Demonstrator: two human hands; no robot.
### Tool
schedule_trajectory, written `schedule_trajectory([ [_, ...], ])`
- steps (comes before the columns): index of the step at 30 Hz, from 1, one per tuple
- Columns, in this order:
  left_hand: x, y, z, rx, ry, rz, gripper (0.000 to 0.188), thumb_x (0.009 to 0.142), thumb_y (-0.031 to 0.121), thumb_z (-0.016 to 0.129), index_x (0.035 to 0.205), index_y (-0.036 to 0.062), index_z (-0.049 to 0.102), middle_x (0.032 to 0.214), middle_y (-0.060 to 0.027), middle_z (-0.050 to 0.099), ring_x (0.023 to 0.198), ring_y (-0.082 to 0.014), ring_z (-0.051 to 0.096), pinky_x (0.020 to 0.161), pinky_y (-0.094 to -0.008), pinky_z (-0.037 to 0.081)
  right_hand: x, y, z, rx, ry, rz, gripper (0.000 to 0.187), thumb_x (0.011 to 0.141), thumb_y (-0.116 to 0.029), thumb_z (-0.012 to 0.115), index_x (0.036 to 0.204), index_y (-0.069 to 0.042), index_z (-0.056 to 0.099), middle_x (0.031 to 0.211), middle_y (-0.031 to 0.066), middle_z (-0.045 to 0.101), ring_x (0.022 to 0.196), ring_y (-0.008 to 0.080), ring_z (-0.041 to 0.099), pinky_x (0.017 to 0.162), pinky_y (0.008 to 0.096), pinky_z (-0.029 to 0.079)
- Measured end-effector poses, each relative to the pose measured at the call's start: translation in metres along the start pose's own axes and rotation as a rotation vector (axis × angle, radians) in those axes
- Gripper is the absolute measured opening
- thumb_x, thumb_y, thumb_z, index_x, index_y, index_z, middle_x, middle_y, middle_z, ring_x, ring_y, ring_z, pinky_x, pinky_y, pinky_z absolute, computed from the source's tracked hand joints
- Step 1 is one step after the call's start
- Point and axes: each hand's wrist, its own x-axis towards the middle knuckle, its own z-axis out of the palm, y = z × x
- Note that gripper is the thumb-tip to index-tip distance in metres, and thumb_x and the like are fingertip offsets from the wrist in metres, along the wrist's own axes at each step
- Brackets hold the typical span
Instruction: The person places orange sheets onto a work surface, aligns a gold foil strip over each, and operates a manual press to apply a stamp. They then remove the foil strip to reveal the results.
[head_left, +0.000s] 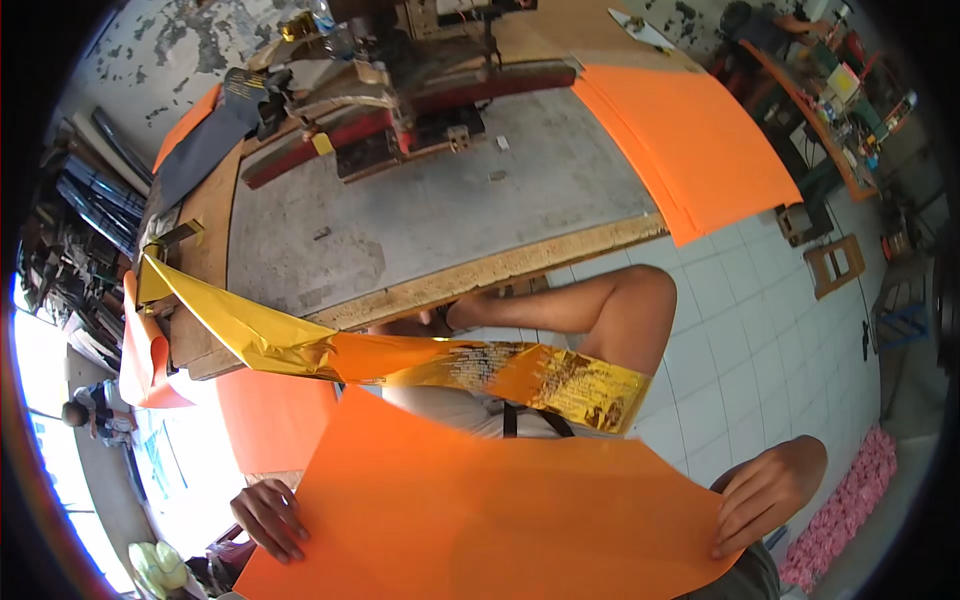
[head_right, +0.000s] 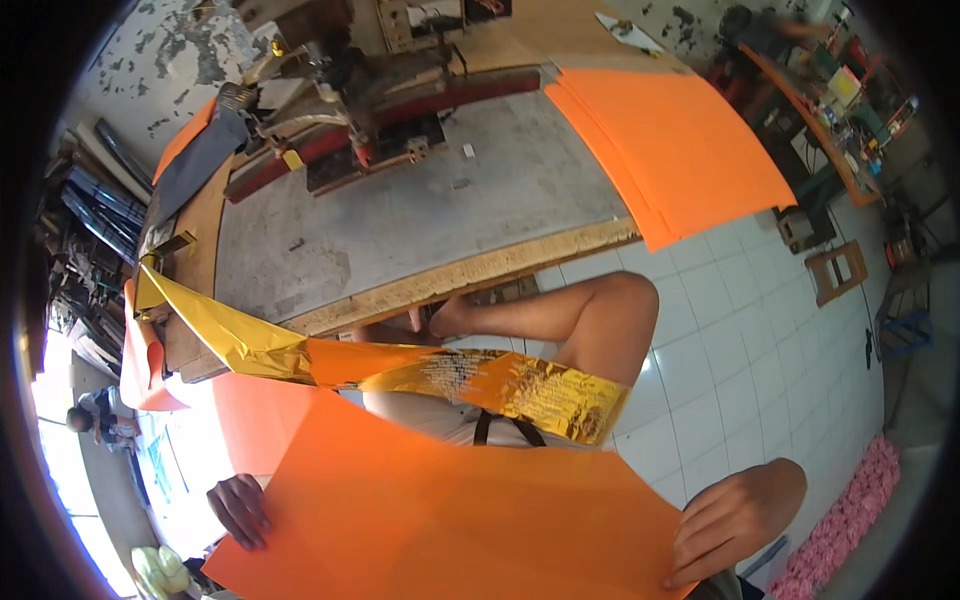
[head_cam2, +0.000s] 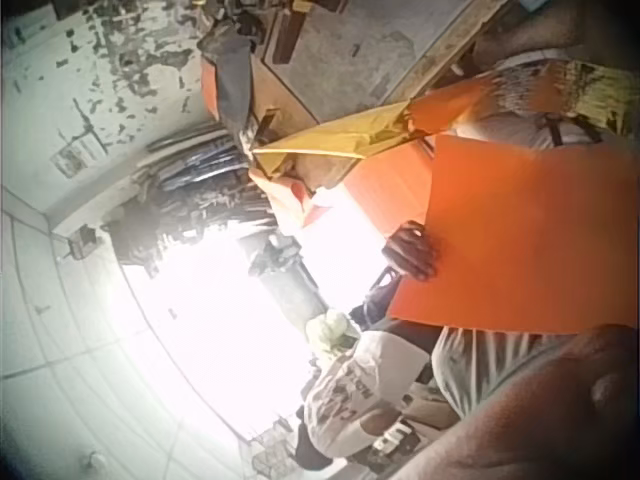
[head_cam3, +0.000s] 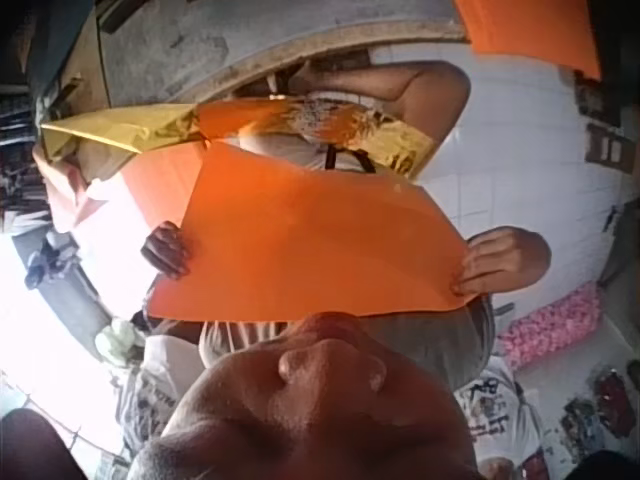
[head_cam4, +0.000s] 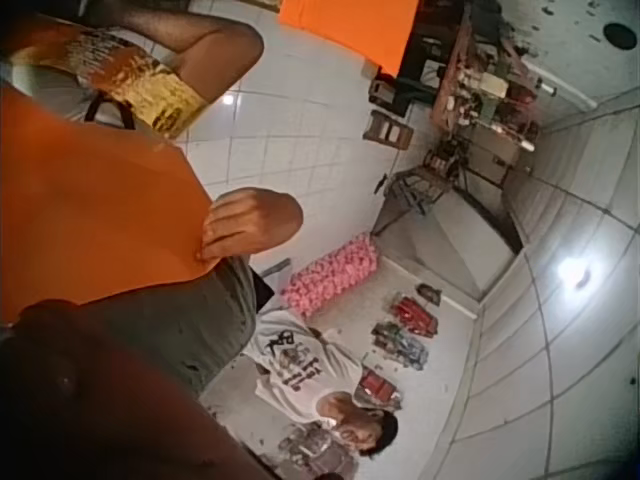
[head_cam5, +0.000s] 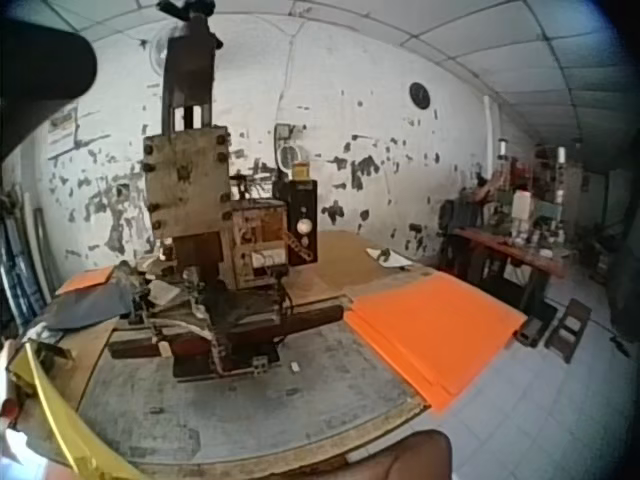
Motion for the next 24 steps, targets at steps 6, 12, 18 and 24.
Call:
schedule_trajectory([
  [6, -0.001, 0.012, 0.014, -0.113, -0.023, 0.023, 0.015, 0.102, 0.01, 0.055, 0.102, 0.0073, 0.07, 0.09, -0.0054, 0.073, 0.082, -0.0233, 0.072, 0.077, -0.0302, 0.044, 0.051, 0.125, 0.061, 1.318, -0.197, -0.632, 0.07, 0.104, -0.057, 0.05, 0.132, 0.005, 0.065, 0.123, 0.0194, 0.07, 0.114, 0.0366, 0.068, 0.111, 0.054, 0.041],
  [12, -0.001, 0.025, 0.018, -0.159, -0.04, 0.046, 0.02, 0.102, 0.005, 0.054, 0.105, 0.005, 0.073, 0.099, -0.0081, 0.08, 0.09, -0.0231, 0.077, 0.076, -0.0282, 0.045, 0.123, 0.139, 0.136, 0.652, 0.031, -0.028, 0.073, 0.107, -0.058, 0.041, 0.156, -0.004, 0.042, 0.164, 0.0189, 0.037, 0.156, 0.0366, 0.025, 0.125, 0.0596, 0.014],
  [18, 0.0, 0.049, 0.016, -0.002, 0.056, 0.041, 0.015, 0.1, 0.006, 0.059, 0.105, 0.0066, 0.073, 0.096, -0.0065, 0.08, 0.087, -0.0224, 0.077, 0.075, -0.0291, 0.048, 0.074, 0.146, 0.14, 0.31, -0.082, 0.56, 0.076, 0.108, -0.058, 0.036, 0.164, -0.008, 0.025, 0.172, 0.016, 0.019, 0.16, 0.035, 0.005, 0.128, 0.0496, 0.006],
  [24, 0.02, 0.051, 0.012, 0.104, 0.13, 0.004, 0.01, 0.098, 0.007, 0.064, 0.104, 0.0083, 0.072, 0.093, -0.0049, 0.08, 0.085, -0.0217, 0.077, 0.074, -0.03, 0.051, 0.003, 0.163, 0.196, 0.608, 0.148, 0.783, 0.08, 0.108, -0.062, 0.025, 0.167, -0.012, 0.008, 0.172, 0.0204, 0.008, 0.16, 0.0336, 0.003, 0.128, 0.0485, 0.008],
])
